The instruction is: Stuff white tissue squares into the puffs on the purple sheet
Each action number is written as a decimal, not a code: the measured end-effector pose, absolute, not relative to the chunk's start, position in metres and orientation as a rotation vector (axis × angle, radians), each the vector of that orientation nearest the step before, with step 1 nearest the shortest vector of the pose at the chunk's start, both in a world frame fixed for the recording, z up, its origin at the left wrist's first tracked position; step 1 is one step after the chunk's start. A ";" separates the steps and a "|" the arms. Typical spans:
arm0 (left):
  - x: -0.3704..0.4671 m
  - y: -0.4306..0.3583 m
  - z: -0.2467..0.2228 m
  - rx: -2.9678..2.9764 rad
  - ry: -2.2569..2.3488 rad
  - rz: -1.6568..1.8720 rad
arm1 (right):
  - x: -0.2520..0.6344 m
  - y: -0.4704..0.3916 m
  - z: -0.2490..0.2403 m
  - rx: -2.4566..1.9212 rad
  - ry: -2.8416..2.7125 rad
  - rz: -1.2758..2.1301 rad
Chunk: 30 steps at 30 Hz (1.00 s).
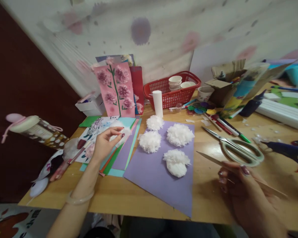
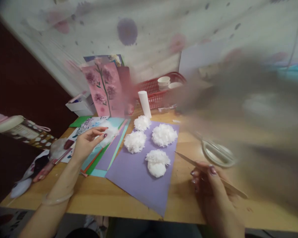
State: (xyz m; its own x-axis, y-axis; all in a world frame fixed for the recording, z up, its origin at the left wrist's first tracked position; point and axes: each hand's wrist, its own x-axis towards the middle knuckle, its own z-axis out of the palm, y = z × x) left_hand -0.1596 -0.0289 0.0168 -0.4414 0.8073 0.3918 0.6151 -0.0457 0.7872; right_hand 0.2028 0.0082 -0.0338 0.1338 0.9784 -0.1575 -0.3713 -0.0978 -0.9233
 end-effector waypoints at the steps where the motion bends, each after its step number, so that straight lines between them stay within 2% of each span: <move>1: -0.148 -0.030 0.020 1.484 1.974 1.466 | 0.201 0.006 -0.032 -1.082 -0.739 1.355; 5: -0.092 -0.034 0.027 1.388 1.758 1.246 | 0.198 0.000 -0.026 -0.961 -0.838 1.358; 9: -0.039 -0.030 0.024 1.469 1.590 0.979 | 0.202 -0.007 -0.030 -0.861 -0.989 1.161; 13: -0.008 -0.021 0.016 1.728 1.618 0.833 | 0.206 -0.016 -0.041 -0.779 -1.212 0.996; 19: -0.001 -0.010 0.008 1.950 1.678 0.823 | 0.205 -0.017 -0.039 -0.803 -1.685 0.815; 30: -0.006 0.000 -0.002 2.015 1.643 0.919 | 0.203 -0.015 -0.037 -0.848 -1.793 0.710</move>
